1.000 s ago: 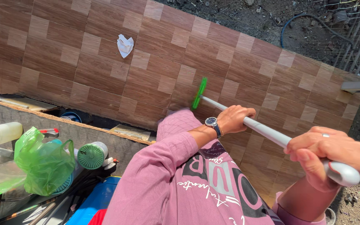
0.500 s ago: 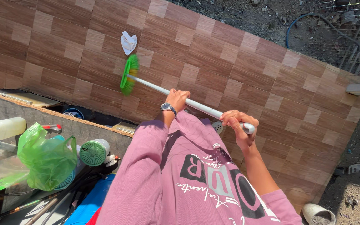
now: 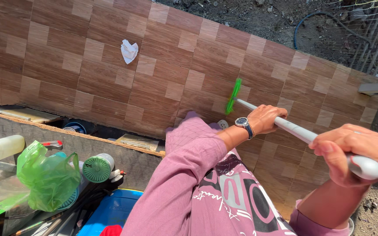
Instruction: The person sweeps debris across a tiled floor using a broom, navigating around a bicycle and a motorcycle.
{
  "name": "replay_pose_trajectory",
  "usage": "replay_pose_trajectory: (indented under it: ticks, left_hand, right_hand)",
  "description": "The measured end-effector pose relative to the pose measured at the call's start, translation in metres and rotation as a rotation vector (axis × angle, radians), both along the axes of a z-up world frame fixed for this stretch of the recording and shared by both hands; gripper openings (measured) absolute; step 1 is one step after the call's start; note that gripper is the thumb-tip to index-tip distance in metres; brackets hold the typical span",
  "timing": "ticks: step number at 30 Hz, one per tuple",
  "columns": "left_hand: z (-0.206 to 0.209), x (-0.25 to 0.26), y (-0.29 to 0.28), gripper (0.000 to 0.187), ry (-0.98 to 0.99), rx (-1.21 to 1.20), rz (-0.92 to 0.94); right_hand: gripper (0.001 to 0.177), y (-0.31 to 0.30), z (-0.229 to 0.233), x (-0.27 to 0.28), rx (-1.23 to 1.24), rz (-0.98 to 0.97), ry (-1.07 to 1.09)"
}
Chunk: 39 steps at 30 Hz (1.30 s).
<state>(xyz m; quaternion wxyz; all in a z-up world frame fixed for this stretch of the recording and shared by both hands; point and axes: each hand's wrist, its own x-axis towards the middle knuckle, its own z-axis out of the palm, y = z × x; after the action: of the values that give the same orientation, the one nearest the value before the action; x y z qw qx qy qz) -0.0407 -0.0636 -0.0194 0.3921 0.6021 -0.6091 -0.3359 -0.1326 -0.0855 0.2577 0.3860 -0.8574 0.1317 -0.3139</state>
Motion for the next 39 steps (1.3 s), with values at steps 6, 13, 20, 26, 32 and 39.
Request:
replay_pose_trajectory:
  ticks: [6,13,20,26,32,39]
  left_hand:
    - [-0.079,0.038,0.004,0.025,-0.116,0.013,0.129]
    - [-0.166,0.143,0.031,0.025,-0.358,0.235,0.253]
    - [-0.183,0.185,-0.009,0.017,-0.515,0.387,0.35]
    - [-0.06,0.108,-0.11,0.024,-0.254,0.15,0.357]
    - [0.003,0.036,-0.167,0.034,-0.024,0.025,0.148]
    - [-0.076,0.076,-0.132,0.033,-0.17,0.146,0.252]
  right_hand:
    - [0.025,-0.001,-0.051,0.035,0.023,0.008,-0.033]
    - [0.023,-0.029,-0.155,0.058,0.541,-0.046,-0.293]
    - [0.025,-0.09,-0.195,0.072,0.776,-0.042,-0.211]
    - [0.026,-0.203,-0.103,0.006,0.553,-0.028,-0.31]
    - [0.028,-0.224,-0.02,0.001,0.153,0.129,-0.116]
    - [0.032,-0.195,-0.06,0.073,0.212,0.159,-0.17]
